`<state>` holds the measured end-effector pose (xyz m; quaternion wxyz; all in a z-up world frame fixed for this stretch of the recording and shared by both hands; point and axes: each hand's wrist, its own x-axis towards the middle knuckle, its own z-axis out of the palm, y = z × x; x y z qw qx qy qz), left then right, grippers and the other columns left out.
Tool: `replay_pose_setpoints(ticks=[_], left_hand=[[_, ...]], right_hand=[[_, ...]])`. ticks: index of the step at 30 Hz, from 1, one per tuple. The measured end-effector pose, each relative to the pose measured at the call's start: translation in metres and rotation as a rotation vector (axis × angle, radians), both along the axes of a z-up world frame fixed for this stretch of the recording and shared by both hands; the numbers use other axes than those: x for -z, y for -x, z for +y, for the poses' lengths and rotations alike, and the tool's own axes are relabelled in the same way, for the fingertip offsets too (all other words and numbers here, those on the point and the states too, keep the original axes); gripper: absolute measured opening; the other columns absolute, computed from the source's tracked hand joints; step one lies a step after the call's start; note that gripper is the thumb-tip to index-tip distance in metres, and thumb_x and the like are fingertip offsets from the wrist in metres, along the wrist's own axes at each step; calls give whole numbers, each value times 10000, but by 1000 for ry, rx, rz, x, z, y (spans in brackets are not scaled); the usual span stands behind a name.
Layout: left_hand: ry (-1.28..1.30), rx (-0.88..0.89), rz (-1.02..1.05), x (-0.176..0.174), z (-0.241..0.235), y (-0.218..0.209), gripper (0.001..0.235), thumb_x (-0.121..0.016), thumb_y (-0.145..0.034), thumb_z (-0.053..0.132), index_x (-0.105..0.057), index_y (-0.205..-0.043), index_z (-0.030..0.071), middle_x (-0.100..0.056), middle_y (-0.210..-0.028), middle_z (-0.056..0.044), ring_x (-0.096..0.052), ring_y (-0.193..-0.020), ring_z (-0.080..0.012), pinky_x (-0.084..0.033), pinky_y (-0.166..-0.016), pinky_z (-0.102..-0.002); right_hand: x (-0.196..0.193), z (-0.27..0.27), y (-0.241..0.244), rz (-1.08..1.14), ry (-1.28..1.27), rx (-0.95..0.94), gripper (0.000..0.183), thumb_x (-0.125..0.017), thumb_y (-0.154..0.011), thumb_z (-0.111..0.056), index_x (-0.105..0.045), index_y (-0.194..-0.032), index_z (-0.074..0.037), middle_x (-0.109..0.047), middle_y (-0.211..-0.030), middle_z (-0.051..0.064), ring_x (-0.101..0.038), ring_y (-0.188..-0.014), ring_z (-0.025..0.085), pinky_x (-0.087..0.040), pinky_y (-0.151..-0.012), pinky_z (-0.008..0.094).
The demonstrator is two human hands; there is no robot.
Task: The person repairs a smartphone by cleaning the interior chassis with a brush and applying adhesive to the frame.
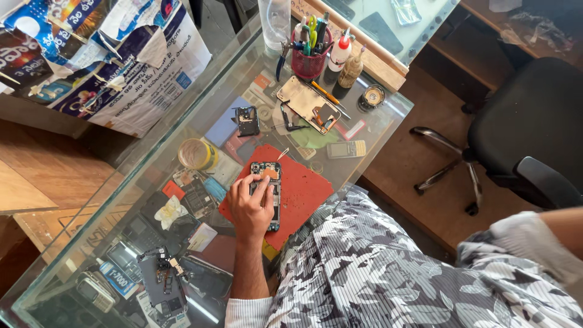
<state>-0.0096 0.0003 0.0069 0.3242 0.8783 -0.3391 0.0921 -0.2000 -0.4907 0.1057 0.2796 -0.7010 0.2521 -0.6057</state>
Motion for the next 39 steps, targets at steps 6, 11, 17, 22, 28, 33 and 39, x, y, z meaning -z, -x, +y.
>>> replay_pose_setpoints(ticks=[6, 11, 17, 22, 28, 33, 39], left_hand=[[33, 15, 3, 1, 4, 2, 212, -782, -884, 147, -790, -1081, 71, -672, -1133, -52, -598, -1092, -288, -480, -973, -450], [38, 4, -13, 2, 3, 2, 198, -793, -880, 163, -794, -1057, 74, -692, -1122, -52, -610, -1090, -291, -483, -972, -454], [27, 9, 23, -5, 3, 0, 345, -856, -826, 319, -772, -1025, 50, -682, -1150, -94, -602, -1099, -332, -482, -964, -474], [-39, -33, 136, -23, -3, 16, 561, -879, -720, 347, -736, -1132, -7, -539, -1378, -240, -559, -1197, -420, -462, -998, -518], [-13, -5, 251, -12, 7, 20, 448, -846, -811, 209, -718, -1192, 11, -493, -1516, -236, -541, -1338, -416, -460, -1101, -480], [5, -54, 171, 8, 17, 31, 480, -847, -862, 263, -724, -1257, 19, -519, -1488, -214, -518, -1366, -402, -394, -1182, -546], [53, -133, 106, 18, 21, 39, 419, -846, -913, 275, -722, -1238, 42, -568, -1475, -169, -498, -1402, -382, -391, -1202, -524]], right_hand=[[35, 81, -27, 383, 366, -183, 238, -562, -1085, -98, -565, -847, -86, -633, -822, 99, -627, -816, 247, -484, -663, 384], [89, 215, -85, 690, -315, -853, 187, -617, -984, -54, -629, -1164, -8, -652, -856, 138, -641, -721, 270, -522, -643, 362], [79, 270, -114, 811, -181, -1160, 418, -602, -908, -29, -563, -1324, -30, -688, -1006, 182, -698, -803, 366, -555, -677, 449], [77, 273, -122, 923, 67, -1168, 613, -625, -905, -19, -528, -1506, -94, -608, -871, 161, -635, -702, 364, -516, -626, 476], [84, 269, -118, 887, 173, -1212, 686, -636, -811, -2, -556, -1487, -85, -591, -855, 133, -632, -694, 345, -537, -638, 451], [81, 271, -114, 971, 259, -1197, 643, -639, -833, 0, -585, -1467, -91, -602, -884, 124, -644, -697, 338, -549, -622, 439], [76, 281, -117, 1033, 390, -1169, 637, -667, -855, -13, -607, -1482, -116, -612, -901, 114, -632, -637, 316, -535, -578, 431]])
